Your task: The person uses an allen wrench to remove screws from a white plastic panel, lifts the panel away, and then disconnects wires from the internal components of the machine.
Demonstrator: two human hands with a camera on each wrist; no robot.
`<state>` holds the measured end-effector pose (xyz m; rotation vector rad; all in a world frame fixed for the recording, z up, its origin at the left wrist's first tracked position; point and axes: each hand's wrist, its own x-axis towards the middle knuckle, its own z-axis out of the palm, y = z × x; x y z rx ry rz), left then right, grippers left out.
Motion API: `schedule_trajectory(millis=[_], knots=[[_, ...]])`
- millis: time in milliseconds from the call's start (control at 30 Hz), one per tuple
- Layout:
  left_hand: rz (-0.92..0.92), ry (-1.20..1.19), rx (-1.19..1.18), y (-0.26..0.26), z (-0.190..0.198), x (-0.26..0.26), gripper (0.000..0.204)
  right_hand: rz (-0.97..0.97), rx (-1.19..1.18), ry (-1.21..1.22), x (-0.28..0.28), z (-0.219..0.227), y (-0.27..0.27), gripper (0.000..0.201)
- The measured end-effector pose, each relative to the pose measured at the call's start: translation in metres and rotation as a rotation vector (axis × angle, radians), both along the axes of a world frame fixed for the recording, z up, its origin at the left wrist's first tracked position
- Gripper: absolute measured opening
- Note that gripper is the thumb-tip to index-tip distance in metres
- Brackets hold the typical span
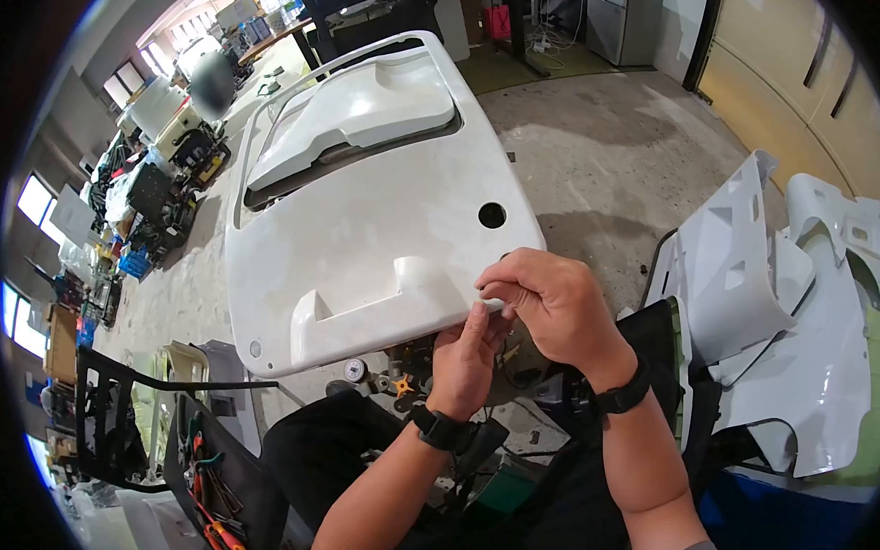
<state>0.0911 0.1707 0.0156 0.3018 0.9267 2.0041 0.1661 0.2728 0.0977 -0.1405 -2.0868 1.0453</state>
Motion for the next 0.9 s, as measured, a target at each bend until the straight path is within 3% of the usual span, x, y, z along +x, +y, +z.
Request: schedule_trajectory(millis=[33,233,533,800,900], knots=[[-0.011,0.006,-0.002,0.000,-0.001,-0.001,0.034,0.094,-0.167,-0.027,0.001,-0.001,0.001,0.007],[-0.043,0.012,0.000,-0.004,0.003,-0.003,0.033,0.117,-0.438,-0.046,0.004,-0.002,0.003,0.008],[-0.060,0.030,0.010,-0.003,0.007,-0.003,0.036,0.007,-0.057,0.133,-0.003,-0.008,0.001,0.018],[-0.059,0.028,0.024,-0.004,0.008,-0.003,0.040,0.009,-0.016,0.105,0.000,-0.001,-0.005,0.011],[-0.001,0.004,-0.001,-0.002,0.009,-0.001,0.031,-0.015,-0.046,0.113,0.000,-0.005,-0.003,0.011]])
